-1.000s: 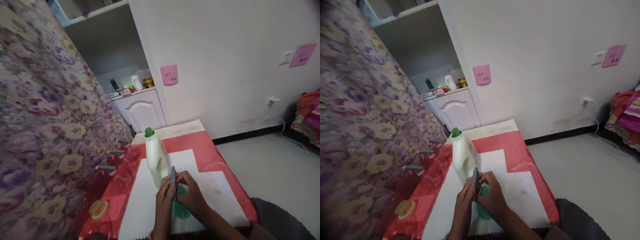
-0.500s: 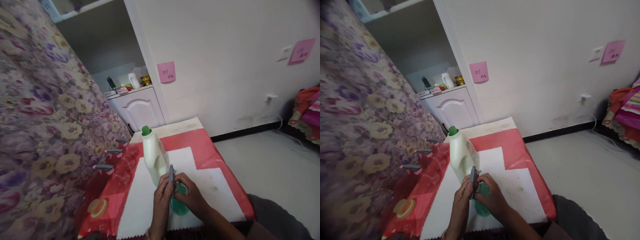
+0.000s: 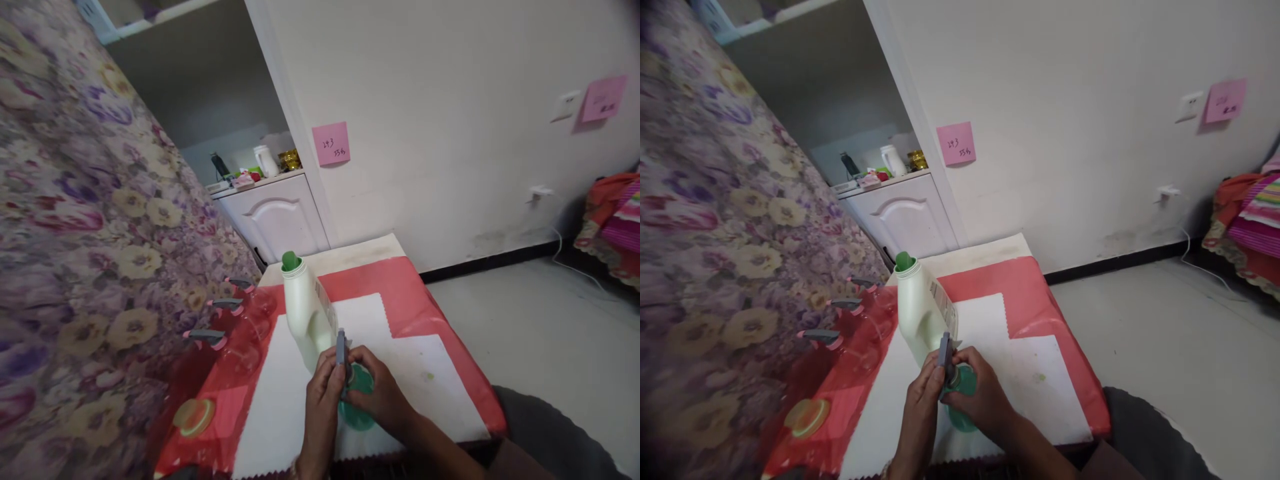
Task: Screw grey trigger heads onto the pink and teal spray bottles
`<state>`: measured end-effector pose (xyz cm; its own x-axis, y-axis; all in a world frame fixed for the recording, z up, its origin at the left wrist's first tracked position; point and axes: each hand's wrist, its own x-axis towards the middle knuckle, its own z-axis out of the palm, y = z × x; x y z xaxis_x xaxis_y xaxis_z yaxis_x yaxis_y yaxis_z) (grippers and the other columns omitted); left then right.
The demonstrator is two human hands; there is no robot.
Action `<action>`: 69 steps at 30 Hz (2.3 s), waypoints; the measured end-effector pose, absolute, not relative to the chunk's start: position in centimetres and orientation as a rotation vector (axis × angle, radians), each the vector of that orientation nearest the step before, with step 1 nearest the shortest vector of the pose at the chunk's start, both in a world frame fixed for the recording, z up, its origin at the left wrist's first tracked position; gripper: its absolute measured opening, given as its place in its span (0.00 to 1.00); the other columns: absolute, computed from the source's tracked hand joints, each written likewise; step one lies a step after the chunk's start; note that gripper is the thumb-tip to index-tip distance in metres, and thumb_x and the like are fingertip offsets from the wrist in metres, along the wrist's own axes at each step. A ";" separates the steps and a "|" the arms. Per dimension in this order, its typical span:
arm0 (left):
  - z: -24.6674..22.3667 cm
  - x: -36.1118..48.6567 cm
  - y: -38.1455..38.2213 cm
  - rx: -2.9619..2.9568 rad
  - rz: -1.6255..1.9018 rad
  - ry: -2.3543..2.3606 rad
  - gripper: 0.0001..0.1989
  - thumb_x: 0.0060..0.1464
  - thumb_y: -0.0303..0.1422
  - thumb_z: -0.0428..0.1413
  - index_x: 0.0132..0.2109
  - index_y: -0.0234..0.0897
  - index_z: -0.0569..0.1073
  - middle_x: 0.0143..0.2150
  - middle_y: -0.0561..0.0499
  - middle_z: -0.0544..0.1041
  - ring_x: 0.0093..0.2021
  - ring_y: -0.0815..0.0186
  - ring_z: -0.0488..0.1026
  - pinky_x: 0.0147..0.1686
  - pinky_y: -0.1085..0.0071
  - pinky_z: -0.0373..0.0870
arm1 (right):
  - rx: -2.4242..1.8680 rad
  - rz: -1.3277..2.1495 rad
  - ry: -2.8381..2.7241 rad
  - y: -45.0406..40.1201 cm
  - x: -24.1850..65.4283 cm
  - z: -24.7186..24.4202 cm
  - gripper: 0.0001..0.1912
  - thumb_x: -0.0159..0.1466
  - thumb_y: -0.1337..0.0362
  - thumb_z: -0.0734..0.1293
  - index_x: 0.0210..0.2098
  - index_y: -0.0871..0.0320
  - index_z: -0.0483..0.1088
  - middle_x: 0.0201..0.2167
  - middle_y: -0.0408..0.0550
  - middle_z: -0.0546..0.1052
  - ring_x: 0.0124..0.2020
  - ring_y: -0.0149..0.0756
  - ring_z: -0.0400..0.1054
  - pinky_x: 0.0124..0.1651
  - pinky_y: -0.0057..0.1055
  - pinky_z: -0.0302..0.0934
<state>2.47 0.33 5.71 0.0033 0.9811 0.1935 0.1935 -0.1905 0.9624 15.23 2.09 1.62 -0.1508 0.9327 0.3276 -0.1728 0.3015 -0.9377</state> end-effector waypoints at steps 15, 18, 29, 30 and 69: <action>6.0 2.4 0.2 1.475 1.271 1.251 0.17 0.60 0.41 0.54 0.51 0.40 0.77 0.57 0.46 0.74 0.55 0.58 0.71 0.55 0.65 0.66 | -0.754 1.176 -1.321 2.1 15.3 1.8 0.15 0.51 0.69 0.71 0.38 0.54 0.67 0.38 0.43 0.75 0.42 0.40 0.70 0.48 0.35 0.63; 5.9 2.3 0.2 1.464 1.273 1.245 0.17 0.60 0.41 0.54 0.52 0.40 0.77 0.57 0.46 0.74 0.54 0.58 0.71 0.55 0.65 0.66 | -0.694 1.133 -1.377 2.1 15.4 1.9 0.14 0.54 0.70 0.68 0.40 0.55 0.69 0.40 0.45 0.75 0.44 0.40 0.70 0.50 0.36 0.62; 6.1 2.4 0.2 1.439 1.288 1.270 0.18 0.59 0.43 0.55 0.51 0.39 0.77 0.55 0.45 0.76 0.55 0.56 0.71 0.55 0.64 0.67 | -0.684 1.099 -1.429 2.0 15.5 1.4 0.20 0.53 0.70 0.69 0.45 0.54 0.69 0.44 0.46 0.75 0.48 0.41 0.70 0.53 0.38 0.63; 6.2 2.4 0.1 1.437 1.284 1.271 0.19 0.59 0.43 0.55 0.51 0.38 0.77 0.55 0.45 0.76 0.55 0.56 0.71 0.55 0.63 0.67 | -0.698 1.108 -1.438 1.9 15.5 1.4 0.22 0.51 0.70 0.70 0.46 0.54 0.69 0.44 0.46 0.75 0.48 0.42 0.70 0.53 0.38 0.63; 6.7 1.0 -1.0 1.401 1.135 1.220 0.20 0.61 0.44 0.51 0.54 0.38 0.74 0.54 0.47 0.77 0.56 0.56 0.70 0.59 0.63 0.62 | -0.807 1.093 -1.570 1.5 15.9 -0.3 0.39 0.45 0.77 0.73 0.56 0.53 0.65 0.50 0.47 0.69 0.54 0.43 0.65 0.59 0.42 0.58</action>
